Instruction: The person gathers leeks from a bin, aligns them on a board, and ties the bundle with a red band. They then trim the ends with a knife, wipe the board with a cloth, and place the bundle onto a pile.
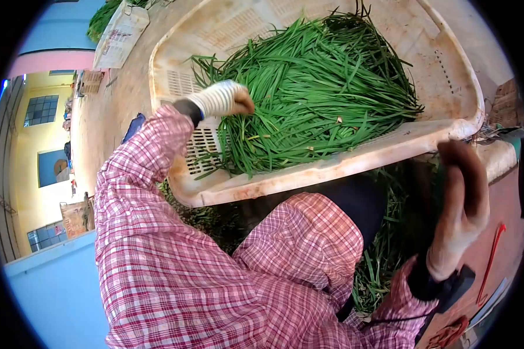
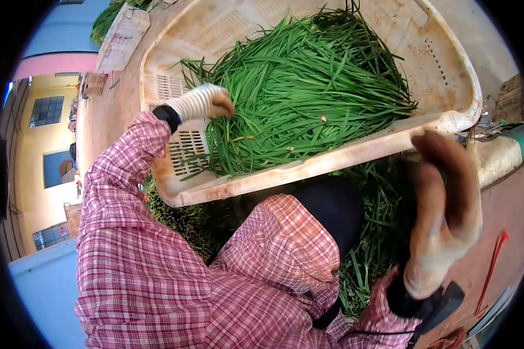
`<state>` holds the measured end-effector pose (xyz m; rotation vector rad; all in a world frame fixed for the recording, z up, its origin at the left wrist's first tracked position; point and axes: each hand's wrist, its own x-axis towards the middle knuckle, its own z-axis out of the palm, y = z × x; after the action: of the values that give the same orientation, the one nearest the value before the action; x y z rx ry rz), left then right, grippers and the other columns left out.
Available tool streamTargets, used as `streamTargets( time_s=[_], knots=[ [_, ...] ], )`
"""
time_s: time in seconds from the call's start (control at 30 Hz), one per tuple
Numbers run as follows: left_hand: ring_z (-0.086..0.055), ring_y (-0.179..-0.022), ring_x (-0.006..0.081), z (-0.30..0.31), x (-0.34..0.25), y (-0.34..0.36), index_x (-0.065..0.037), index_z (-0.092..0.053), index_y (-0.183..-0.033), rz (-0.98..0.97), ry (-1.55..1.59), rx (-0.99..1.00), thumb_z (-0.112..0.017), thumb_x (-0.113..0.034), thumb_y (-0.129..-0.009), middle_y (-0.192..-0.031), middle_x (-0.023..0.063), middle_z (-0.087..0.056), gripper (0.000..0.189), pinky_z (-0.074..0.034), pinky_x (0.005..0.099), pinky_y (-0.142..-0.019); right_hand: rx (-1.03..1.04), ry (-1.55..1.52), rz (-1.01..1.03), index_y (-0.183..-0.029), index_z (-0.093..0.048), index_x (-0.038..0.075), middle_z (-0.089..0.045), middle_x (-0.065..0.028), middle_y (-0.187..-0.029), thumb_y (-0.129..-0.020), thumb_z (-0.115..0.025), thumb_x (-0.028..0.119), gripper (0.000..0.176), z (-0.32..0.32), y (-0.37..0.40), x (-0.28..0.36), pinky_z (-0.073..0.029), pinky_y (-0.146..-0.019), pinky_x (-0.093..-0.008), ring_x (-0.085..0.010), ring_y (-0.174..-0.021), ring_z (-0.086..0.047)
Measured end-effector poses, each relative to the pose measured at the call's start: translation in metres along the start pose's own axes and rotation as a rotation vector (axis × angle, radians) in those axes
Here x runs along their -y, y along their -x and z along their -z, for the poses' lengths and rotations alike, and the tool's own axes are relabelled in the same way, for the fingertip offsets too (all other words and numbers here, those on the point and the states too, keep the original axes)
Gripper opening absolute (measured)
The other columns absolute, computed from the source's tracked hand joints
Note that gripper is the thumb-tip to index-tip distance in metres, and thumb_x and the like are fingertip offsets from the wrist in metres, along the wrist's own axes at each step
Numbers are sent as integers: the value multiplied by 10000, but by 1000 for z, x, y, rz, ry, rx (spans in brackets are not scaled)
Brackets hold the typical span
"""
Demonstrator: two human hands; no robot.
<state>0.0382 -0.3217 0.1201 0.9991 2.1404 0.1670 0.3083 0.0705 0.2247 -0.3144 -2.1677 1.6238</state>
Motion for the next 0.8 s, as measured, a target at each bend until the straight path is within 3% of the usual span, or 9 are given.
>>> streamTargets(
  time_s=[0.1,0.2,0.3,0.4,0.47,0.5,0.57,0.63,0.8],
  knots=[
    [-661,-818,297,-40,13,9,-142,-751,-978,-288,-346,50,-718,-189,-857,-905,88,-682,134,-524,416,-695,102,216,445,-1147,-659,-10,-691,-138,-1090,-902,-623,-67,254,-31,-47,-31,-505,-917,-330,-231,-1009,-661],
    [-650,-936,317,-65,10,13,-175,-720,-1109,-205,-693,42,-627,-193,-891,-969,125,-649,238,-524,421,-774,95,452,427,-1044,-681,36,-690,-138,-996,-883,-677,24,162,-54,-63,-53,-517,-862,-366,-283,-952,-666],
    [-669,-945,320,-60,-6,9,-120,-714,-1066,-75,-677,144,-561,-199,-934,-1011,136,-661,217,-532,443,-804,183,592,314,-971,-682,20,-689,-157,-967,-875,-693,55,103,-57,-63,-51,-516,-825,-383,-341,-957,-649],
    [-695,-848,310,-28,-30,6,-25,-697,-1006,380,-199,107,-569,-237,-925,-891,166,-706,261,-544,413,-758,145,431,229,-1009,-705,21,-709,-117,-921,-906,-680,64,115,-52,-61,-48,-517,-771,-316,-220,-856,-670],
    [-643,-821,317,-14,-13,18,-93,-731,-907,263,-198,-101,-811,-202,-722,-868,119,-616,229,-509,437,-689,104,167,6,-976,-726,16,-703,-113,-874,-897,-690,78,106,-47,-61,-40,-515,-713,-291,-166,-776,-663],
    [-633,-852,327,17,-36,29,-98,-743,-892,-26,-434,-230,-829,-216,-698,-892,120,-613,243,-506,457,-715,125,25,-91,-998,-719,-3,-698,-64,-871,-931,-664,74,116,-42,-64,-41,-497,-692,-235,-83,-777,-619],
    [-637,-876,311,63,-72,38,-78,-720,-879,-84,-387,-617,-854,-147,-676,-983,132,-649,253,-515,414,-746,6,-160,-135,-1023,-716,-11,-689,-18,-859,-954,-647,82,135,-38,-67,-45,-491,-680,-216,-61,-768,-599],
    [-634,-788,196,109,-86,39,-17,-679,-1025,-111,-383,-801,-785,-97,-781,-969,120,-680,277,-506,303,-726,-23,-156,-141,-1037,-717,-7,-677,3,-816,-958,-646,80,138,-41,-65,-42,-488,-656,-214,-61,-725,-593],
    [-655,-890,158,118,-69,-74,19,-651,-1138,-1,202,-814,-658,-228,-953,-945,111,-715,308,-514,320,-823,-113,-15,-102,-979,-731,9,-656,-24,-742,-908,-691,54,92,-55,-56,-43,-446,-592,-222,-59,-652,-560]
  ],
)
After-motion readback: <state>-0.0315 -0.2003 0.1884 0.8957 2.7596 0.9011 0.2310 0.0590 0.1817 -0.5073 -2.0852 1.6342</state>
